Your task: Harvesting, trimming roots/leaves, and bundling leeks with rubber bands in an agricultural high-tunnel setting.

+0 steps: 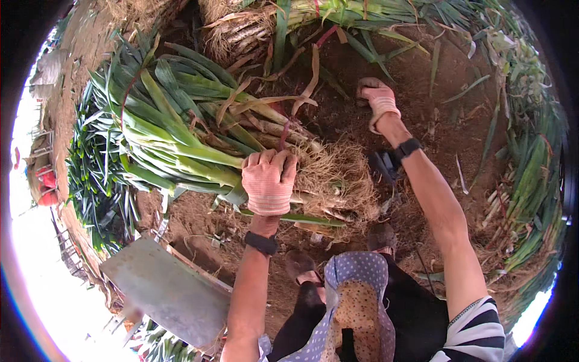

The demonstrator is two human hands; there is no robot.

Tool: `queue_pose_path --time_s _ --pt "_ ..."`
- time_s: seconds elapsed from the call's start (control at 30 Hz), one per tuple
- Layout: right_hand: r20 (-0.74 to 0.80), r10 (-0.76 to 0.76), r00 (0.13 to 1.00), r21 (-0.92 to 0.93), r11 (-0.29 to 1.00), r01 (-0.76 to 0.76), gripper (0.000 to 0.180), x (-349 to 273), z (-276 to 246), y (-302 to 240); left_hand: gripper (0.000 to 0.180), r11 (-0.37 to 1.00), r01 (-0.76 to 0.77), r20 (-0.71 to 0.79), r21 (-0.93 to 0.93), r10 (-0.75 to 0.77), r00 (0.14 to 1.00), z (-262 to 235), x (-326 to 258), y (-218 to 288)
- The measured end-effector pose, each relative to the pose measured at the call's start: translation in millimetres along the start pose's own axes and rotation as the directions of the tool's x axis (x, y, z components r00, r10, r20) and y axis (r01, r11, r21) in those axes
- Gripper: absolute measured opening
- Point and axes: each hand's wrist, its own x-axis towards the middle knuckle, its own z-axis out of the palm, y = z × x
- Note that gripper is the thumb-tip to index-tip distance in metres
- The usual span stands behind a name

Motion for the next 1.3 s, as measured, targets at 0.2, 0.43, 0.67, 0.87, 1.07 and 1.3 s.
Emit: queue_pose_path --time_s 0.2,0.43,0.67,0.87,1.07,1.3 --pt "0.477 -0.037 0.878 0.873 -0.097 -0.478 0.021 -18 -110 -67 0.010 1.000 -0.007 -0.061 -0.011 0.006 0.998 -10 -25 -11" --pt "0.127 -0.205 0.971 0.740 0.671 0.044 0.048 25 -91 -127 0.011 1.000 -0.010 -0.054 -0.002 0.010 0.998 -10 -30 -3" --pt "0.404 -0.233 0.885 0.783 0.588 -0.203 0.053 68 -41 -137 0.010 1.000 -0.013 -0.063 0.007 0.013 0.998 -5 -29 1" --pt "0.258 -0.090 0.962 0.901 0.381 -0.206 0.031 56 -45 -124 0.010 1.000 0.013 -0.041 -0.003 -0.013 0.999 -6 -29 3" --pt "0.535 0.094 0.840 0.831 -0.237 -0.503 0.022 31 -58 -120 0.010 0.999 0.026 -0.062 0.022 -0.024 0.998 -3 -27 3" --pt "0.203 -0.024 0.979 0.978 -0.039 -0.204 0.048 32 -49 -126 0.010 1.000 0.009 -0.077 0.028 -0.007 0.997 -3 -26 5"
